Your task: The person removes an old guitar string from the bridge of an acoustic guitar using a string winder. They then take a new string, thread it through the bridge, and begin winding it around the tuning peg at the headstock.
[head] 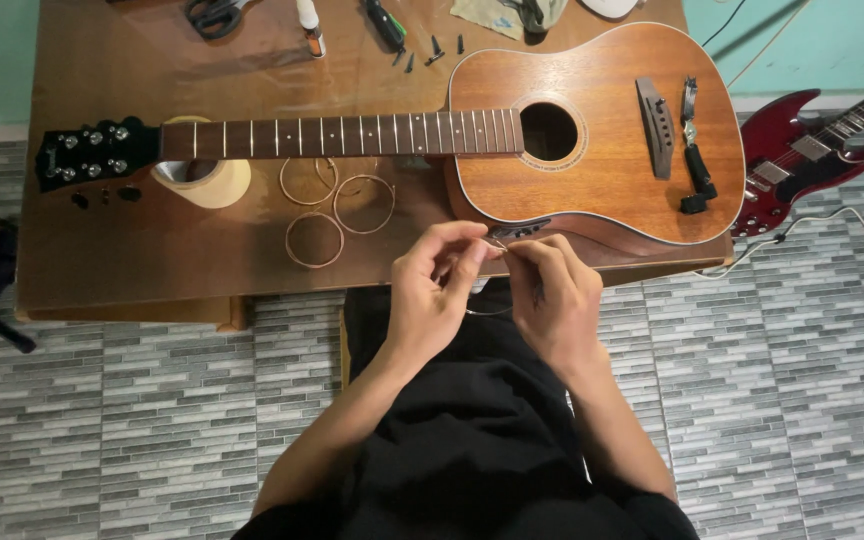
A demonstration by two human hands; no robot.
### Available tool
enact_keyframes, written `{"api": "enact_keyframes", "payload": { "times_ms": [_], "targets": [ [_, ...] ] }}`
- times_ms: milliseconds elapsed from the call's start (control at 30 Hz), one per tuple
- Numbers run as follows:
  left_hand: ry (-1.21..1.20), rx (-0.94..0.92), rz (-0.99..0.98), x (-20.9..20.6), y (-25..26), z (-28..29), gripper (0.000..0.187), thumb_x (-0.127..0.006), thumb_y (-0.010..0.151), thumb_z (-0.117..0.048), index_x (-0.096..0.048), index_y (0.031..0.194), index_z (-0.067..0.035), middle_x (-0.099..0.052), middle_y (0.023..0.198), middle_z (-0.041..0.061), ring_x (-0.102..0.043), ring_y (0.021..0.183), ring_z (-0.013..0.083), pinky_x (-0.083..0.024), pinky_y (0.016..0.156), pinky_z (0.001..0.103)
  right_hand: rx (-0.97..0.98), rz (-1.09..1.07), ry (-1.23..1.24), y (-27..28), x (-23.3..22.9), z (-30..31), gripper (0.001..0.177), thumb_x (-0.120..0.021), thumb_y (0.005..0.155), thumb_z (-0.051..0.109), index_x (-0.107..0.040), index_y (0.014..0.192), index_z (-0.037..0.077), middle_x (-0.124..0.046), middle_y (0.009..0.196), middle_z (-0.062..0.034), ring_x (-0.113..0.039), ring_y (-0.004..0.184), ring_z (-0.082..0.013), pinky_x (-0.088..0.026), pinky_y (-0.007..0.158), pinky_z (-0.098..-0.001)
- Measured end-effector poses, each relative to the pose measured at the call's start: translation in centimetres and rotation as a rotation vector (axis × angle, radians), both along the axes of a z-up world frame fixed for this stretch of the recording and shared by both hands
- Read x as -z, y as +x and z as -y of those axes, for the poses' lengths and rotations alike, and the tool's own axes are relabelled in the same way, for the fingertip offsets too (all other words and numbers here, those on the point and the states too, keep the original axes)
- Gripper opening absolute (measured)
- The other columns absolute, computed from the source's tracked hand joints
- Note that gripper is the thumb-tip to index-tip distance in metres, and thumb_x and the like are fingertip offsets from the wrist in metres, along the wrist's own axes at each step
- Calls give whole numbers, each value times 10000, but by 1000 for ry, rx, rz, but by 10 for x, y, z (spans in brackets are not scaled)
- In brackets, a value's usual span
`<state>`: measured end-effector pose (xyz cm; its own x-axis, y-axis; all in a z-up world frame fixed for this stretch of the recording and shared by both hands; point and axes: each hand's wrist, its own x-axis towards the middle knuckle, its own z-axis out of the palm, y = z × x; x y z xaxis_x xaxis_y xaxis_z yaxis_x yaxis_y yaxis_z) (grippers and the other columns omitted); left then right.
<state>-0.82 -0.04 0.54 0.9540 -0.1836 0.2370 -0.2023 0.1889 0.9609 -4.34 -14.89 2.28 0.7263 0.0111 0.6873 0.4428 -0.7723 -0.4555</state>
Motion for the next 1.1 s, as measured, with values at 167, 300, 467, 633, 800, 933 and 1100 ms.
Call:
{"api": "enact_keyframes", "payload": {
  "times_ms": [167,300,467,633,800,933,1100],
  "targets": [
    [43,-29,-85,-11,-2,-2,202,-689,990,-178,-706,1182,-115,-800,953,52,-711,843,85,-518,723,223,-38,-10,99,-1,5,-3,109,-714,927,-77,-715,1014,-12,-634,775,-113,-644,556,-284,-497,488,-299],
    [-30,12,-108,-16,-1,-5,184,-689,971,-120,-701,1152,-92,-810,966,49,-660,780,23,-455,655,161,-93,-118,287,-2,1,-4,42,-704,942,-28,-701,972,1,-625,748,-107,-613,567,-227,-482,509,-303],
    [-21,10,-44,-11,0,-4,188,-730,926,-46,-711,1104,-105,-816,949,42,-542,560,13,-423,537,152,-185,-280,652,-1,7,0,38,-681,917,-82,-693,921,-46,-590,701,-74,-550,618,-117,-482,564,-266],
    [-54,124,-203,8,8,-6,181,-775,895,-72,-756,1071,-109,-778,894,32,-566,564,15,-470,501,156,-305,-240,683,3,9,7,41,-669,905,-113,-697,911,-83,-568,668,-119,-534,591,-140,-448,548,-269],
    [-299,468,-517,15,20,-19,113,-698,937,-20,-721,1043,13,-685,750,105,-456,493,5,-369,426,137,-395,-219,546,3,3,19,64,-692,907,-105,-733,916,-58,-579,677,-122,-482,595,-151,-431,559,-295],
    [-384,723,-651,17,26,-29,99,-646,976,-11,-733,1022,-1,-644,757,53,-432,565,-30,-372,512,120,-466,-222,381,6,-10,21,86,-698,903,-84,-752,938,-28,-603,680,-127,-490,557,-221,-434,535,-316],
    [-422,753,-601,27,26,-25,136,-678,941,-20,-712,1059,37,-666,785,95,-479,579,-11,-399,531,133,-419,-228,191,2,-18,30,101,-683,918,-53,-756,942,11,-628,716,-131,-519,544,-267,-455,529,-360]
  ]
}}
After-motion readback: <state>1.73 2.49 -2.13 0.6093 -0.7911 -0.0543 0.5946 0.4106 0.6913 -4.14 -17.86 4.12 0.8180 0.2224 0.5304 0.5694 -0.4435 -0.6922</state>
